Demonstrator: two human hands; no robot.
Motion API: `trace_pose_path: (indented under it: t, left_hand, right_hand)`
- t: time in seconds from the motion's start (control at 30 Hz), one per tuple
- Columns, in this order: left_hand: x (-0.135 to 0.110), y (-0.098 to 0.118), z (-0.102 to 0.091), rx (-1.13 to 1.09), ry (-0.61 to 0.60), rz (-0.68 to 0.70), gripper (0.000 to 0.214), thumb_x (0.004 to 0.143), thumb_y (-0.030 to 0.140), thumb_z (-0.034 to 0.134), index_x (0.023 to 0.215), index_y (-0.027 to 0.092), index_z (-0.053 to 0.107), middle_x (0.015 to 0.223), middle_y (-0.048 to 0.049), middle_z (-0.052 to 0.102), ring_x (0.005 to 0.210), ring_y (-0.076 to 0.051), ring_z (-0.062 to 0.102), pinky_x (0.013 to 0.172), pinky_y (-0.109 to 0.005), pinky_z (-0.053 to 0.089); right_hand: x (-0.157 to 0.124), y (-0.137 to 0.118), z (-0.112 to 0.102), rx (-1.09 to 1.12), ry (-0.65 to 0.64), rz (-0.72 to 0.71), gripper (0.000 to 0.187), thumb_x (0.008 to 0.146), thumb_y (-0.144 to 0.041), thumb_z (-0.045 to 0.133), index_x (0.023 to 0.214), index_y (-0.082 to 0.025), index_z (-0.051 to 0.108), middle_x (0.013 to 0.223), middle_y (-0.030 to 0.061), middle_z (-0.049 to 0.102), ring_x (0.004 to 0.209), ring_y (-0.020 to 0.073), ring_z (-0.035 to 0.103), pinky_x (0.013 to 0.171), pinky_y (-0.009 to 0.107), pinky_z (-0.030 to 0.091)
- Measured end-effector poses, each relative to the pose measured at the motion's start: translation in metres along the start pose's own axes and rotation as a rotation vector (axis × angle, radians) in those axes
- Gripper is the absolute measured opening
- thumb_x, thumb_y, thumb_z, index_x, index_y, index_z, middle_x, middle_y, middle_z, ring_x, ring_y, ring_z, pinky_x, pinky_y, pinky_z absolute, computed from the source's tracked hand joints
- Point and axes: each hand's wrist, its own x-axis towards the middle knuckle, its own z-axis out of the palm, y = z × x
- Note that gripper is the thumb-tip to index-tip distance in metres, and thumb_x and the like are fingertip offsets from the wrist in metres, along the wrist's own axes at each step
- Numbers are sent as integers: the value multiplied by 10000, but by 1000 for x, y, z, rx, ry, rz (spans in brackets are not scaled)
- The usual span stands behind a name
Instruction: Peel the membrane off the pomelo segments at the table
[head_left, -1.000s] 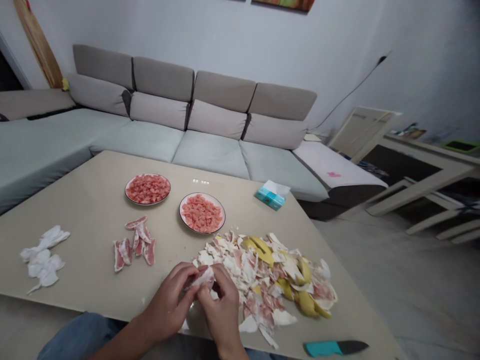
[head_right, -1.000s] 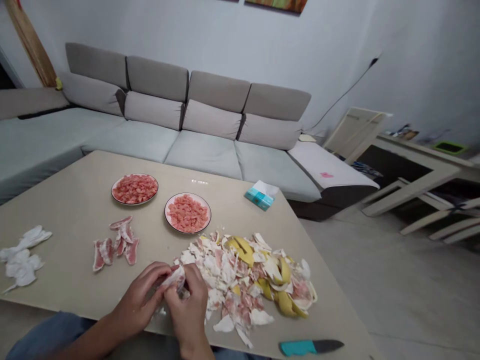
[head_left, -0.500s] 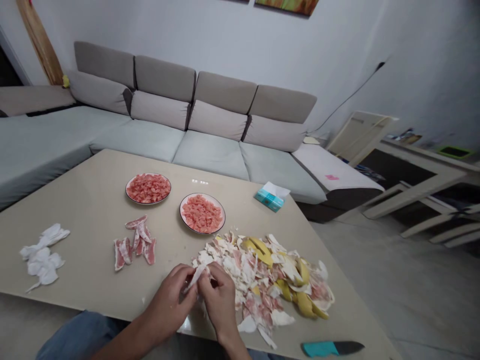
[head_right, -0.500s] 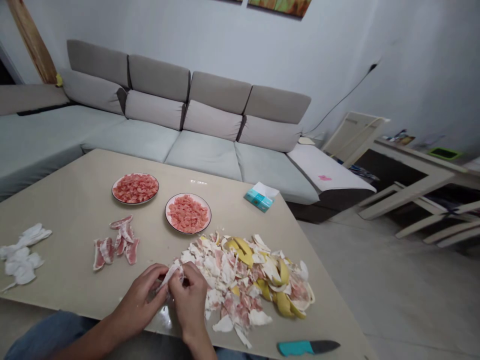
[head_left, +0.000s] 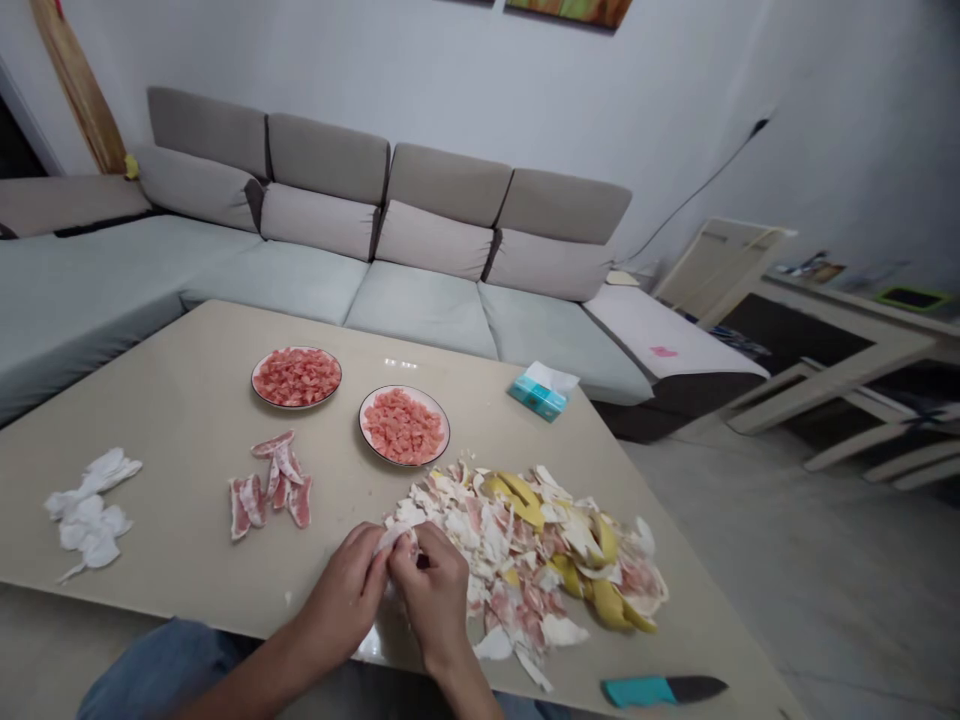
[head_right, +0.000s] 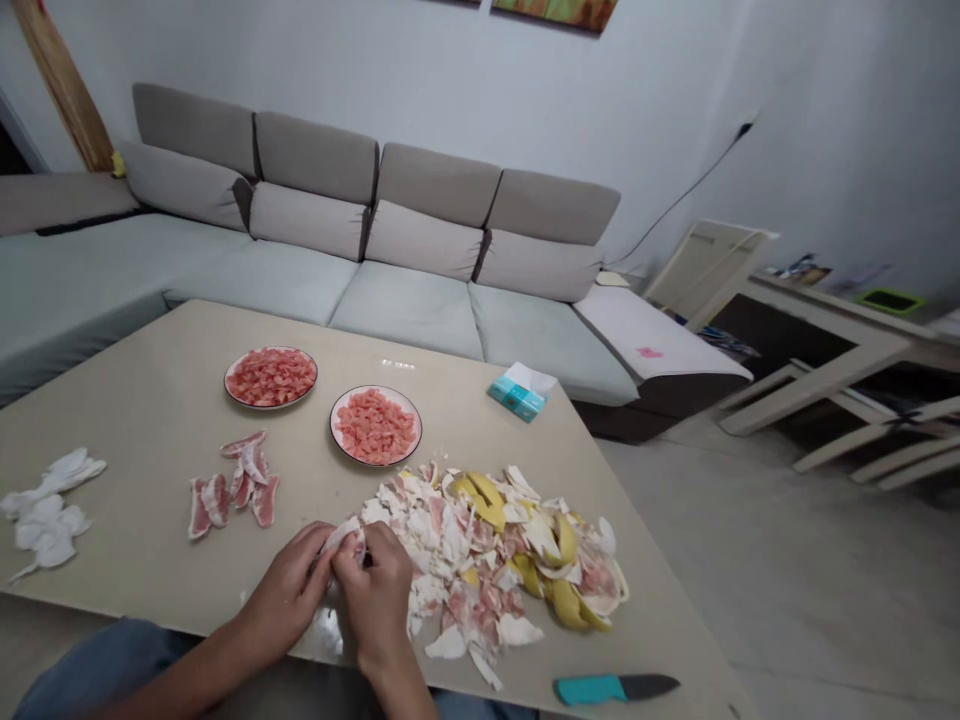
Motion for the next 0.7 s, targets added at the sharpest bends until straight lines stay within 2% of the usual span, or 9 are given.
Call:
trace_pose_path:
  t: [0.2,0.3,0.53,0.6,0.67,0.7]
  left_hand:
    - [4,-3,-4,5,-3,-27,281,954,288,348,902,186,604,874,-72,636,834,-201,576,785,-315,441]
    - [6,-1,-7,-9,21,-66,291,950,308,356,892,188,615,856,-64,648,814,-199,581,773,-300,435]
    - [9,1,-10,-173,41,-177,339,909,408,441,748,175,627,705,-16,623,689,-174,559,643,-244,420]
    - [10,-2,-11,-302,21,-218,343,885,440,481,769,162,645,687,-7,624,660,-163,555,605,-233,419]
    - [12,-5,-12,-428,30,-275,354,858,469,517,827,149,665,705,-10,645,648,-160,571,580,-229,431]
    - [14,-6,-13,-480,48,-304,362,843,480,536,863,145,672,732,-17,664,661,-166,589,580,-232,444]
  right_hand:
    - [4,1,-4,77,-59,42,286,838,-205,480,557,-178,521,575,-20,515,564,130,477,559,242,339]
    - [6,2,-4,100,-77,59,298,843,-222,486,554,-172,540,570,-18,518,560,131,476,554,242,341]
    - [9,-1,-9,221,-119,132,360,875,-298,493,553,-165,581,570,-10,539,574,140,498,564,244,381]
    - [9,-2,-9,267,-149,147,327,889,-324,498,640,-164,636,646,9,592,645,156,546,620,254,425]
    - [7,-1,-7,313,-165,164,208,867,-326,550,856,-171,687,843,45,652,768,179,592,690,271,470]
    - [6,-1,-6,329,-165,179,216,841,-318,589,984,-181,675,964,65,651,821,190,603,706,278,489]
